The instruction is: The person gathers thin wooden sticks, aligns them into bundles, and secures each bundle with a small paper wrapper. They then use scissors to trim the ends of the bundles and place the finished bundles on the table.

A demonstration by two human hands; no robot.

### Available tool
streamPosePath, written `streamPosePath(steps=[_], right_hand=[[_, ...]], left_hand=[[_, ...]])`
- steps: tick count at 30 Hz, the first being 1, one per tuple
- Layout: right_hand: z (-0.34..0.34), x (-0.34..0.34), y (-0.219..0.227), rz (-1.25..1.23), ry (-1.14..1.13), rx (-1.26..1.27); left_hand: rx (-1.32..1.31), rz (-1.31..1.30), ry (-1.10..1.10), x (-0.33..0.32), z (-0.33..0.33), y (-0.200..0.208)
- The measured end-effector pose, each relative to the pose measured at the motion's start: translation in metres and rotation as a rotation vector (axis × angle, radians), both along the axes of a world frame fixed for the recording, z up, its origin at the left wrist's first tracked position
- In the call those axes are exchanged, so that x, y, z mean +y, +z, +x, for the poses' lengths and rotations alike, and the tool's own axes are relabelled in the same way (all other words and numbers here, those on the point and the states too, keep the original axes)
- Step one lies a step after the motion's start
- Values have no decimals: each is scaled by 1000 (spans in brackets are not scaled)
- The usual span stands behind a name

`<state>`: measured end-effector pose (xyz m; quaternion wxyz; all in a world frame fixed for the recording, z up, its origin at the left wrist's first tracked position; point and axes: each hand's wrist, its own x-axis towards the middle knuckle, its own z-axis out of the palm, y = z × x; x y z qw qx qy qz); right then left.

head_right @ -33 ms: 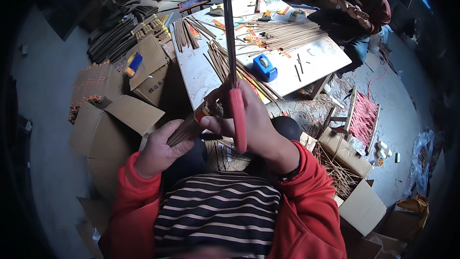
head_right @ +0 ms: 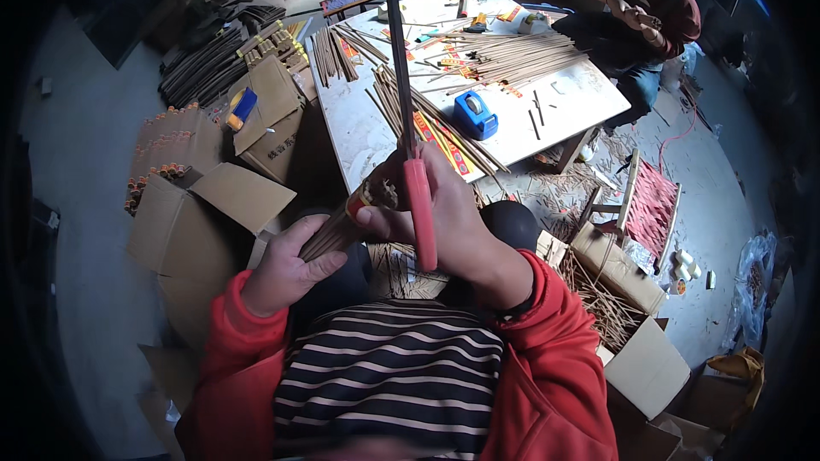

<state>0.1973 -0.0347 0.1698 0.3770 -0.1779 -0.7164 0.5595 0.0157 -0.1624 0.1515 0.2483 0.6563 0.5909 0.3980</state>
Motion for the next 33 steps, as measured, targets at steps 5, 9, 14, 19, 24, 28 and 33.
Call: streamPosePath(steps=[5,9,14,19,24,28,33], right_hand=[[3,-24,-20,3,53,3],[3,-24,-21,32,42,-65],[2,-25,-28,-72,134,-22],[32,-5,-46,-40,140,-95],[46,-2,-67,233,208,-425],[50,-2,-77,355,215,-374],[50,2,-81,405,246,-343]], left_hand=[[-486,-285,-168,-25,9,-14],[-726,-312,-325,-10,12,-11],[-865,-311,-313,4,23,-7],[-672,-286,-127,-3,10,-5],[-605,-226,-66,-5,15,-12],[-579,-229,-142,-4,12,-28],[-571,-282,-148,-1,15,-29]])
